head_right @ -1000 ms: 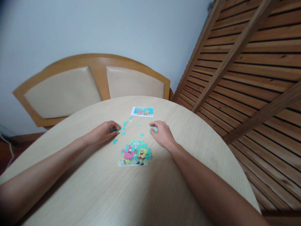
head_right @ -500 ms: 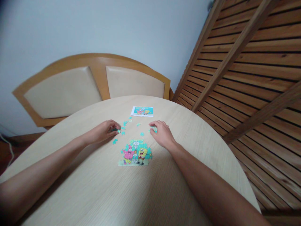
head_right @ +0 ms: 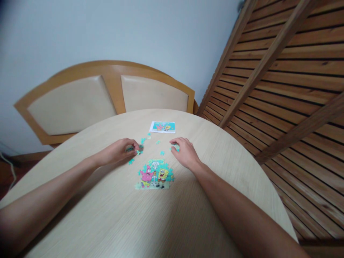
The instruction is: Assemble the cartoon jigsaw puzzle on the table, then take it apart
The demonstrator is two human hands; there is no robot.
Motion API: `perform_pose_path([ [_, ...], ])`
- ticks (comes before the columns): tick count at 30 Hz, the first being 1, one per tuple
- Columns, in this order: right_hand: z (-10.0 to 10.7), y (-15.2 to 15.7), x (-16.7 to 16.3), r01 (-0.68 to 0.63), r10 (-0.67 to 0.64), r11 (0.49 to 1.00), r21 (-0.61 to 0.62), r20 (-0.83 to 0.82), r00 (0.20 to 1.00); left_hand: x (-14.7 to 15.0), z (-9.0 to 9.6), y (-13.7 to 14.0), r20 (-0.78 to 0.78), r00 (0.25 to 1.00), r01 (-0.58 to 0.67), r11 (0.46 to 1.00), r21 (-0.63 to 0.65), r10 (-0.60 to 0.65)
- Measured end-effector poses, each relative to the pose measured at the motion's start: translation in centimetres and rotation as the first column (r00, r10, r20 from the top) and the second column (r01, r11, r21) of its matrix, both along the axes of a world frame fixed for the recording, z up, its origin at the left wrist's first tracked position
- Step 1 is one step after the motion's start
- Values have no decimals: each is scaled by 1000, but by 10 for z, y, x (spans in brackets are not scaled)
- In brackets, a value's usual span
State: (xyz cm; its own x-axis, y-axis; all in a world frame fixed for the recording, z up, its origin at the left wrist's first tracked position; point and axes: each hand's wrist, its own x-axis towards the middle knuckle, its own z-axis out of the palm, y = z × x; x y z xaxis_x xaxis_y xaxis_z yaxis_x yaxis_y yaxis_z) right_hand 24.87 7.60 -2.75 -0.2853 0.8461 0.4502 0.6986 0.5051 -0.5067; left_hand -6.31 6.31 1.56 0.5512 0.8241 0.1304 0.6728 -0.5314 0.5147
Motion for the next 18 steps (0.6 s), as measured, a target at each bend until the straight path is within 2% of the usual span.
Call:
perform_pose_path([
  [5, 7, -6, -5, -68, 69, 996, 56, -15, 997, 8, 4, -6, 135, 990, -17, 994, -108, 32],
  [10, 18, -20, -15, -298, 295, 948, 107, 44, 954, 17, 3, -10, 266, 963, 38, 963, -266, 36],
  [14, 24, -28, -18, -476, 462, 876, 77, 151, 874, 22, -1, -12, 309, 951, 71, 958, -278, 19],
  [18, 25, -31, -18, -510, 494, 859, 47, 188, 849, 27, -4, -16, 360, 933, 96, 952, -292, 17],
])
